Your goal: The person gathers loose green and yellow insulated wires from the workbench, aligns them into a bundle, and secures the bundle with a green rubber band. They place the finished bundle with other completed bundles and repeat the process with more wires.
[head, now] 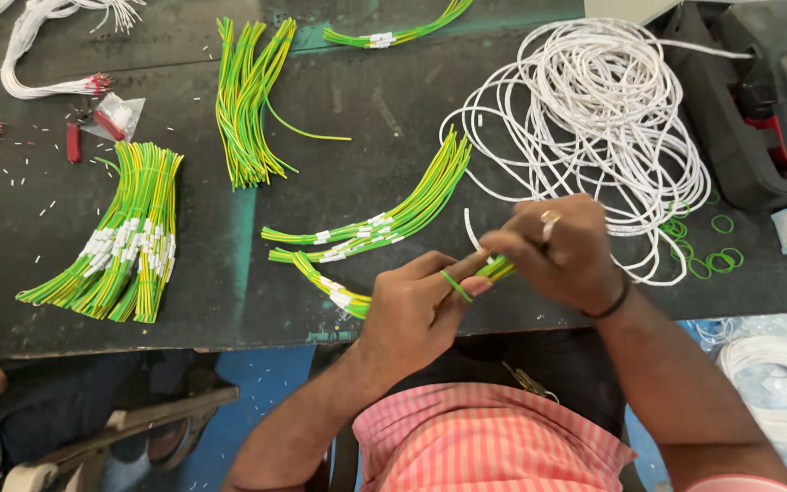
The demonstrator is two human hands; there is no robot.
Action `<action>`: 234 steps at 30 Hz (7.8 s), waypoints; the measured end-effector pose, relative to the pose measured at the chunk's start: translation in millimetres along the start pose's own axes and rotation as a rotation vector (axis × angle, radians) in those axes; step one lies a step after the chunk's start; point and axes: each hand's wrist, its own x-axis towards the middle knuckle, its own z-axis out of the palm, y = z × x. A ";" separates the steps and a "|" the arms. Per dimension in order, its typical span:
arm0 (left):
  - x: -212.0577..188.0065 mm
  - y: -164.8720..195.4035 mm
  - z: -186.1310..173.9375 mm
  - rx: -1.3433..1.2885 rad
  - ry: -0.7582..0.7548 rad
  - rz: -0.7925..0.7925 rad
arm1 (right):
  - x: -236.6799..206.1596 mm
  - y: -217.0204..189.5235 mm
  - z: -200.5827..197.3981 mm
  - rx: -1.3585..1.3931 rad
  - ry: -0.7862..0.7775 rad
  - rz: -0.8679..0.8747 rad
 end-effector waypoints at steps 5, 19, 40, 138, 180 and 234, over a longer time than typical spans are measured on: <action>3.3 -0.1 -22.2 -0.283 0.264 0.179 | -17.6 15.7 -3.9 0.130 0.189 0.289; 0.9 5.9 -6.6 0.275 -0.298 0.149 | -4.3 -12.8 -56.1 0.023 -0.026 0.285; 4.2 29.7 -49.9 0.124 -0.504 0.088 | -48.7 -15.6 -22.5 0.988 0.271 0.345; 67.2 -75.7 -75.8 -0.777 -0.054 0.018 | 83.8 2.1 63.5 1.052 -0.302 0.290; 79.1 16.1 -66.5 0.170 0.276 0.484 | 25.7 40.8 73.0 0.327 -0.247 -0.096; 70.7 -83.2 -36.8 -0.781 0.281 -0.268 | 14.2 24.8 107.3 0.892 -0.439 0.548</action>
